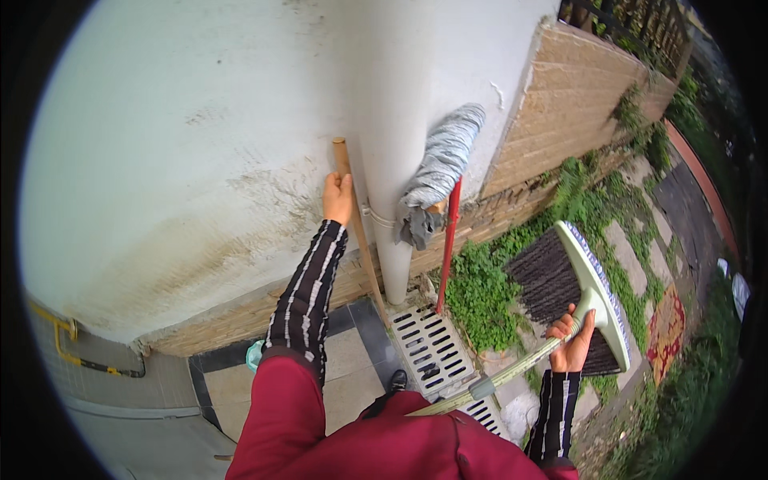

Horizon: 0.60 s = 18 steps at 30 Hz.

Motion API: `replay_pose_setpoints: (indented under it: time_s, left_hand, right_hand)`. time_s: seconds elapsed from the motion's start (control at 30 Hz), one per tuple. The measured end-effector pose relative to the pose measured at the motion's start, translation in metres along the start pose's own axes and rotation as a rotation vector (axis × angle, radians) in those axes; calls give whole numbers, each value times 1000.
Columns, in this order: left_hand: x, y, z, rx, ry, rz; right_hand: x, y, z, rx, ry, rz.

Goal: The person assembles a mop by attaching the mop head to the handle. They then pick up a broom and a bucket and walk outside.

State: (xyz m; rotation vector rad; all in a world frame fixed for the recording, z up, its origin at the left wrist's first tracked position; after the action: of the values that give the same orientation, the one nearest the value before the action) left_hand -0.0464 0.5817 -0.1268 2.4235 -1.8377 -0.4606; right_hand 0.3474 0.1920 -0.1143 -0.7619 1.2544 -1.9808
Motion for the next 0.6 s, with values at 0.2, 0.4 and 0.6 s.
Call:
replay_pose_setpoints:
  time_s: [0.2,0.4,0.6]
  left_hand:
    - [104,35,-43,313,-114,351]
    - [261,-9,-119,314,-244,857]
    - [358,-77,-157,136,-214,1177]
  right_hand:
    - [8,-4,0,-13,22,11]
    - [14,-5,-2,-31,-18,82]
    - [27,-6,2,-17,-2,92]
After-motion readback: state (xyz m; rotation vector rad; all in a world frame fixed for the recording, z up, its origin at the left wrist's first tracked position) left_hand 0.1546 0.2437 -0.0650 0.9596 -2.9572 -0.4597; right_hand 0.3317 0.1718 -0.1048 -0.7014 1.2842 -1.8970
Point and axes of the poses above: each hand's wrist, its own x-axis away from the middle knuckle, its own y-axis out of the back of the hand, z = x × y, the point moved 4 cm from there along -x, towards the middle knuckle, and after that the axes turned 13 degrees about y, right-handed, at the moved point
